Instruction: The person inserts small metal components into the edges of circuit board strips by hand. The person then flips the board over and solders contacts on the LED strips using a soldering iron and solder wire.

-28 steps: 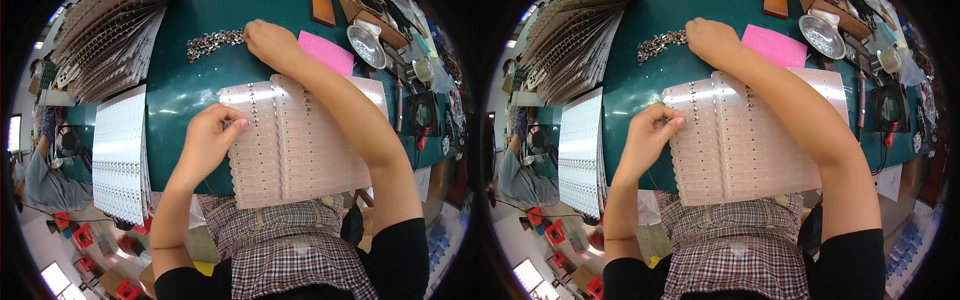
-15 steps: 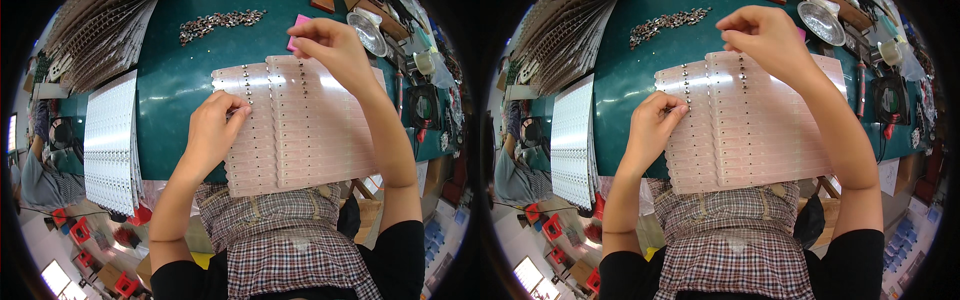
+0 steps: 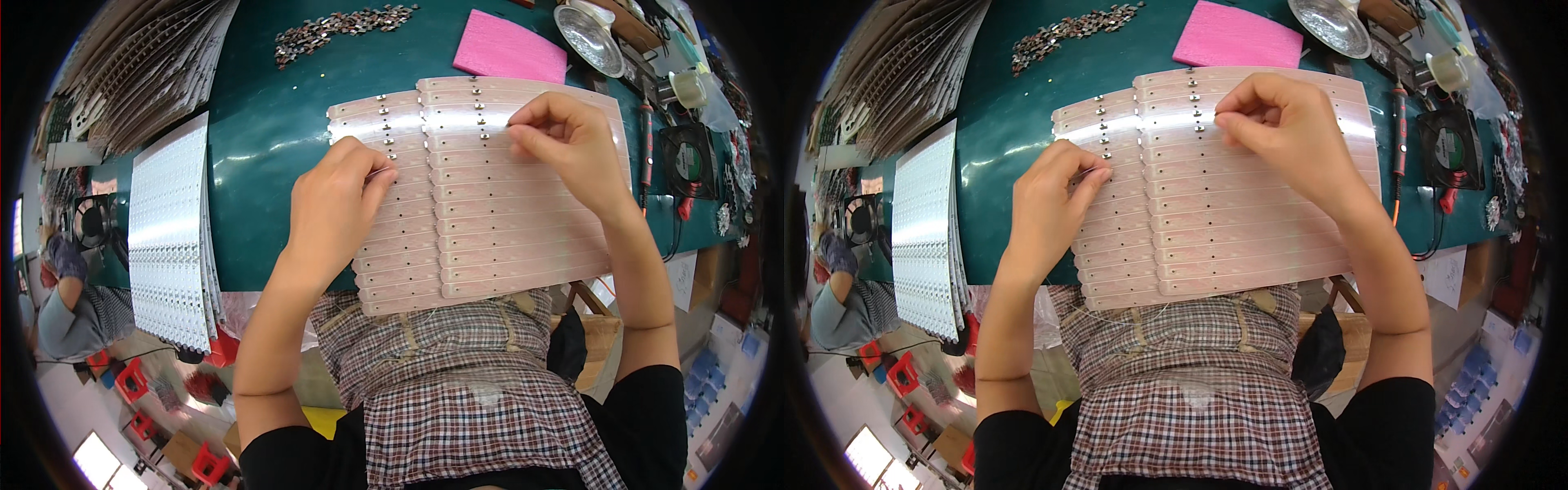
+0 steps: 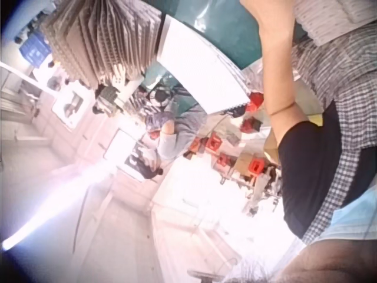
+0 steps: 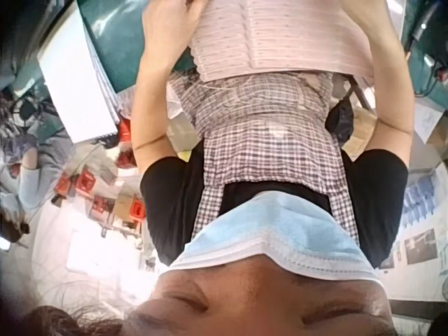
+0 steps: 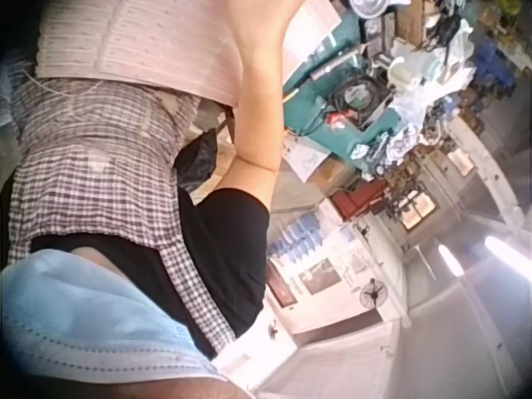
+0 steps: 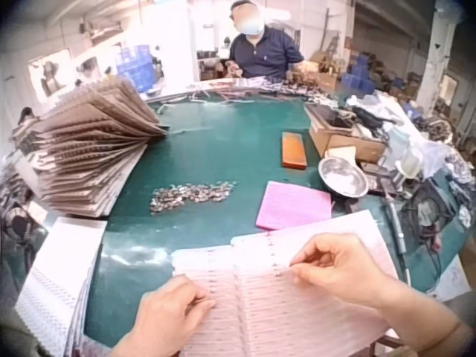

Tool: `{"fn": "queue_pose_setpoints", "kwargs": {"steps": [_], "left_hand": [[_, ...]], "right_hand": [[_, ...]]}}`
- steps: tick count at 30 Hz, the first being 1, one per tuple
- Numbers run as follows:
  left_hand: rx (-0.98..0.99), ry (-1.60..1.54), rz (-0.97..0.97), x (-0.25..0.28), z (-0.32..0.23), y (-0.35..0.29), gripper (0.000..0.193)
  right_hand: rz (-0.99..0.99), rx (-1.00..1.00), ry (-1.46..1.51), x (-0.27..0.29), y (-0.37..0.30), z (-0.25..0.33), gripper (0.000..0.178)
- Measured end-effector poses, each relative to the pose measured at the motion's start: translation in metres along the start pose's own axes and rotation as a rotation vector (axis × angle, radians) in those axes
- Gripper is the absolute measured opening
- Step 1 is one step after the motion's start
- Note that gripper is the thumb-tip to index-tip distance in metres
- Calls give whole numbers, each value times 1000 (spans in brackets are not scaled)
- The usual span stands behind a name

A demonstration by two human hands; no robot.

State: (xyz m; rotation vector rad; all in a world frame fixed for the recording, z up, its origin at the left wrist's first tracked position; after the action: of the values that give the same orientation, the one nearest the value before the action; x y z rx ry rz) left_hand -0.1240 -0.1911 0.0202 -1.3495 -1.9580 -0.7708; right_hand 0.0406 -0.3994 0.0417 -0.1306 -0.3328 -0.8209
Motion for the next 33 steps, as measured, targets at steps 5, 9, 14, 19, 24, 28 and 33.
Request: {"fn": "queue_pose_setpoints", "kwargs": {"steps": [5,9,14,19,24,28,33], "left_hand": [[-87,128,-31,-2,-6,-2,10],[-89,74,-55,-3,-4,-2,8],[-31,-150,-63,9,10,3,9],[39,-76,-207,35,22,18,11],[68,-45,-283,50,36,36,14],[127,3,-319,57,51,46,18],[214,37,-343,67,68,55,16]], "right_hand": [[97,57,-287,-11,-8,-5,13],[102,110,-361,-18,-8,-6,12],[102,146,-435,-22,-6,-6,13],[104,177,-484,-24,-7,-4,14],[103,206,-495,-23,-8,-6,13],[115,211,-528,-24,-7,-4,13],[128,231,-540,-26,-6,-2,11]]}}
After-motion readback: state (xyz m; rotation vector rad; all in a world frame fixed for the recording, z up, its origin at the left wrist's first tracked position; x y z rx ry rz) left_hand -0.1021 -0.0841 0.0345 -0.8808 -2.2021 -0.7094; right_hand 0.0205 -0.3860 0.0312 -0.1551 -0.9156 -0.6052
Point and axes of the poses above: each hand's wrist, its own y-axis towards the middle knuckle, its own x-axis out of the back of the hand, z = x × y, the point moved 4 cm from there along y, towards the middle knuckle, and after that the axes turned 4 degrees about x, right-handed, at the moved point
